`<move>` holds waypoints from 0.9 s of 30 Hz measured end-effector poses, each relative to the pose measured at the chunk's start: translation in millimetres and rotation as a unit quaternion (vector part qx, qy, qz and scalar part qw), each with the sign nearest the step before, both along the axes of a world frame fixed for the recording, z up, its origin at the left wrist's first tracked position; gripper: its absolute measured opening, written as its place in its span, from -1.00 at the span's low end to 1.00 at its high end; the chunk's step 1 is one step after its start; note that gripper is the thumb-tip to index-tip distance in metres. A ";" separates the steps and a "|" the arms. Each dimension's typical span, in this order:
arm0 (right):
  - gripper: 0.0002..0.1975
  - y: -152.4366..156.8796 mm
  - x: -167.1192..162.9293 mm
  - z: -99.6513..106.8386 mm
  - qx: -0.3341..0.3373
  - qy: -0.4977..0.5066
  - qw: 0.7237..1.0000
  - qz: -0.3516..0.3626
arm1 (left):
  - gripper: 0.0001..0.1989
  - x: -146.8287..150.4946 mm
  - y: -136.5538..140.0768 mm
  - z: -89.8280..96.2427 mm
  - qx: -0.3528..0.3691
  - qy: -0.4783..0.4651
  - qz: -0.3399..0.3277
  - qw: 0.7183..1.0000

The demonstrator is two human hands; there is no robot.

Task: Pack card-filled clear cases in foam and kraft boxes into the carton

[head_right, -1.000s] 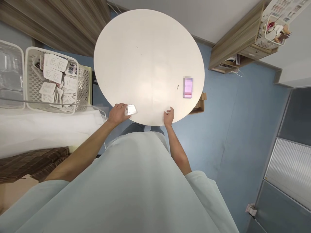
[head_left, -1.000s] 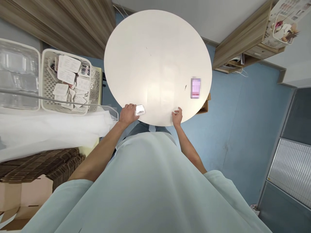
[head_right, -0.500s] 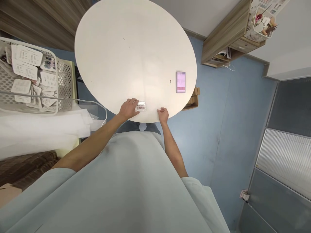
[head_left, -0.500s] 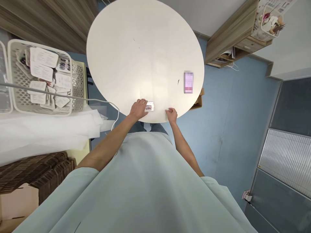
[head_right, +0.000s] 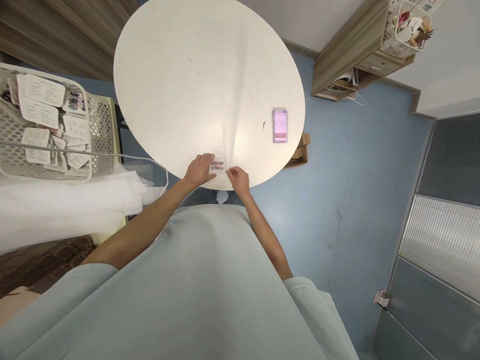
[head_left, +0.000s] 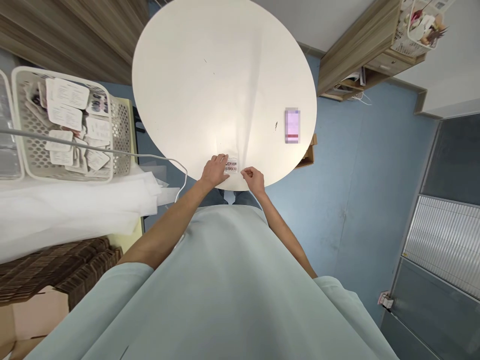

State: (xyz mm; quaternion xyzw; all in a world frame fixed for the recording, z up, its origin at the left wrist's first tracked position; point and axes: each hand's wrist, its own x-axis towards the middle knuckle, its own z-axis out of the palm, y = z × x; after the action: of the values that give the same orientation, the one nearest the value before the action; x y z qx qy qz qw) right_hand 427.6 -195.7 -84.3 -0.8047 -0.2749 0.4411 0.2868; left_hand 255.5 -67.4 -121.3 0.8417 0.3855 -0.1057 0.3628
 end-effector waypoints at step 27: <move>-0.82 28.2 -10.2 -24.1 -0.085 -0.096 0.988 0.088 | -0.66 -4.3 -5.3 -11.1 -0.132 0.048 0.349 0.926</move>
State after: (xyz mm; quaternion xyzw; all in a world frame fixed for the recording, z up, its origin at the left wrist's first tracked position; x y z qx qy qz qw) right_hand 417.4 -167.6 -108.5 -0.8371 -0.3328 0.4075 0.1499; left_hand 251.2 -72.7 -132.4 0.5922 0.6546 -0.0627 0.4656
